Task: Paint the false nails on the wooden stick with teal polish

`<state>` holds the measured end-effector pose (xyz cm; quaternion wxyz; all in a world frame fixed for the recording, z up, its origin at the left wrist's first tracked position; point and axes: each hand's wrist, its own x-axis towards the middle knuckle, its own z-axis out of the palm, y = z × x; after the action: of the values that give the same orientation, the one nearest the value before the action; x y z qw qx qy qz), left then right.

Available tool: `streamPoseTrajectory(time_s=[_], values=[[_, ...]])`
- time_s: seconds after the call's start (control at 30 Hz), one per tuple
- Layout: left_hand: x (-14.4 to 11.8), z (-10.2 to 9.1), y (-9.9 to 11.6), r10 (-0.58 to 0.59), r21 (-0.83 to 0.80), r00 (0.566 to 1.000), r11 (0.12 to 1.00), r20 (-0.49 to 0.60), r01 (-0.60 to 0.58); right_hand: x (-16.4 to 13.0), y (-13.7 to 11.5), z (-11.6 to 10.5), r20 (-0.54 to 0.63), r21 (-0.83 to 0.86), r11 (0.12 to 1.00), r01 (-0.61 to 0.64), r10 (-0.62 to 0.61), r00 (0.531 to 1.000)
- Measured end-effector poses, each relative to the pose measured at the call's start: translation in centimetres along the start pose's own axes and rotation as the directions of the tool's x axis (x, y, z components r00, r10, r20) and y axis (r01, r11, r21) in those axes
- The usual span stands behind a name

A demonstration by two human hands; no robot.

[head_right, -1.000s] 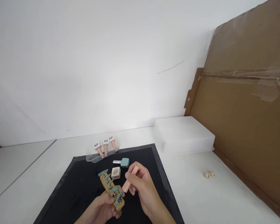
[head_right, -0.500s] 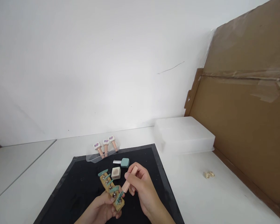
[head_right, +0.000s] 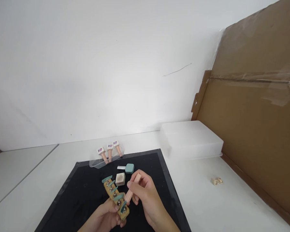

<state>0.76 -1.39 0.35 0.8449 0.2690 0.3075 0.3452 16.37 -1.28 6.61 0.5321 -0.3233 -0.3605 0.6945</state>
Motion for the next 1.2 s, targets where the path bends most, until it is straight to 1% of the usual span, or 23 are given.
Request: streamPoseTrajectory(time_s=[0.27, 0.6, 0.8, 1.07, 1.2], values=[[0.71, -0.63, -0.42, 0.013, 0.018, 0.997, 1.0, 0.077, -0.014, -0.01, 0.18, -0.03, 0.004, -0.001, 1.0, 0.0, 0.0, 1.0], [0.82, -0.9, -0.61, 0.013, 0.039, 0.997, 0.999, 0.078, -0.016, 0.02, 0.31, -0.17, 0.013, -0.011, 1.0, -0.005, 0.005, 1.0], [0.87, -0.77, -0.46, 0.005, 0.051, 0.994, 0.999, 0.105, -0.01, 0.05, 0.04, -0.01, -0.006, -0.024, 1.0, -0.012, 0.012, 1.0], [0.42, -0.31, -0.32, 0.004, 0.013, 0.998, 1.0, 0.055, -0.005, 0.08, -0.08, -0.07, -0.038, -0.027, 0.999, -0.017, 0.016, 0.999], [0.43, -0.34, -0.31, 0.011, 0.024, 0.998, 1.0, 0.069, -0.013, 0.18, 0.02, -0.2, -0.041, -0.032, 0.999, -0.006, 0.004, 0.999]])
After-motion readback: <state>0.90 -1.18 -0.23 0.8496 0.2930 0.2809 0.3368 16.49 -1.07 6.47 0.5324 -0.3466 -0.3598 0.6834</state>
